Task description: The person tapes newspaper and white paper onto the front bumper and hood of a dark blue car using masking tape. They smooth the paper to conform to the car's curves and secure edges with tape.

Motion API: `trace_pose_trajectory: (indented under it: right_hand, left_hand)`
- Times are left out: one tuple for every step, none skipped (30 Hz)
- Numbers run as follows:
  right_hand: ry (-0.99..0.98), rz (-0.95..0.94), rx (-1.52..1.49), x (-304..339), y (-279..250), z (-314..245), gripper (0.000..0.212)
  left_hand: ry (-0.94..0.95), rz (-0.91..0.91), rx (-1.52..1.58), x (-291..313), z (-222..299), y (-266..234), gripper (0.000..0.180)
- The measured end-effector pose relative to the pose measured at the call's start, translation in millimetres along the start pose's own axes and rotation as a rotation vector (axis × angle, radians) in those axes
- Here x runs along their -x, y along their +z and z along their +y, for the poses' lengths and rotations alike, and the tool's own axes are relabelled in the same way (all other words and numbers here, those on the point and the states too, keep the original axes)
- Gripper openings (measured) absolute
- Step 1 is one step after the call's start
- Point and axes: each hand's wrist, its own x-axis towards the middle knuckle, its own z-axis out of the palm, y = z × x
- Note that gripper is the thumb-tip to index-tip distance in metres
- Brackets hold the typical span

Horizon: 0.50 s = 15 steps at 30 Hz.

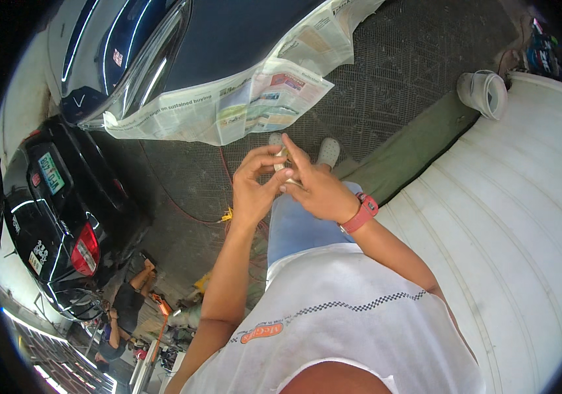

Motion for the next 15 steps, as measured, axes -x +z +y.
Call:
trace_pose_trajectory:
  right_hand:
    - [-0.002, 0.007, 0.040, 1, 1, 1, 0.095]
    - [-0.083, 0.065, 0.088, 1, 7, 8, 0.093]
    - [-0.163, 0.123, 0.139, 0, 15, 15, 0.091]
    - [-0.186, 0.129, 0.129, 1, 19, 21, 0.089]
    - [-0.208, 0.138, 0.122, 0, 21, 19, 0.088]
    - [-0.175, 0.093, 0.055, 2, 20, 16, 0.086]
    - [-0.143, 0.048, -0.013, 3, 18, 12, 0.085]
    - [-0.128, 0.045, -0.004, 5, 17, 10, 0.082]
    - [-0.112, 0.042, 0.004, 6, 17, 8, 0.079]
    - [-0.096, 0.039, 0.013, 8, 15, 7, 0.076]
    - [-0.041, -0.023, -0.104, 10, 13, 8, 0.069]
    - [0.014, -0.086, -0.221, 10, 10, 10, 0.062]
    - [0.086, -0.149, -0.273, 8, 6, 13, 0.055]
    - [0.159, -0.209, -0.319, 6, 2, 16, 0.048]
    - [0.250, -0.269, -0.300, -1, -5, 21, 0.042]
  left_hand:
    - [-0.023, 0.048, 0.045, 7, 1, 3, 0.032]
    - [-0.046, 0.091, 0.085, 13, 2, 6, 0.028]
    - [-0.092, 0.144, 0.172, 20, 3, 11, 0.024]
    - [-0.140, 0.198, 0.258, 26, 3, 16, 0.019]
    - [-0.188, 0.247, 0.347, 30, 0, 20, 0.015]
    - [-0.171, 0.251, 0.317, 31, -3, 21, 0.013]
    - [-0.154, 0.255, 0.287, 32, -7, 19, 0.011]
    - [-0.137, 0.261, 0.256, 31, -6, 17, 0.009]
    - [-0.135, 0.258, 0.185, 30, -3, 18, 0.010]
    - [-0.075, 0.216, 0.014, 28, -1, 16, 0.010]
    - [-0.013, 0.174, -0.158, 24, 1, 10, 0.010]
    - [0.049, 0.130, -0.328, 20, 4, 4, 0.011]
    - [0.077, 0.149, -0.515, 18, 9, -1, 0.012]
    - [0.179, 0.113, -0.618, 15, 16, -3, 0.011]
    - [0.283, 0.076, -0.719, 12, 22, -5, 0.011]
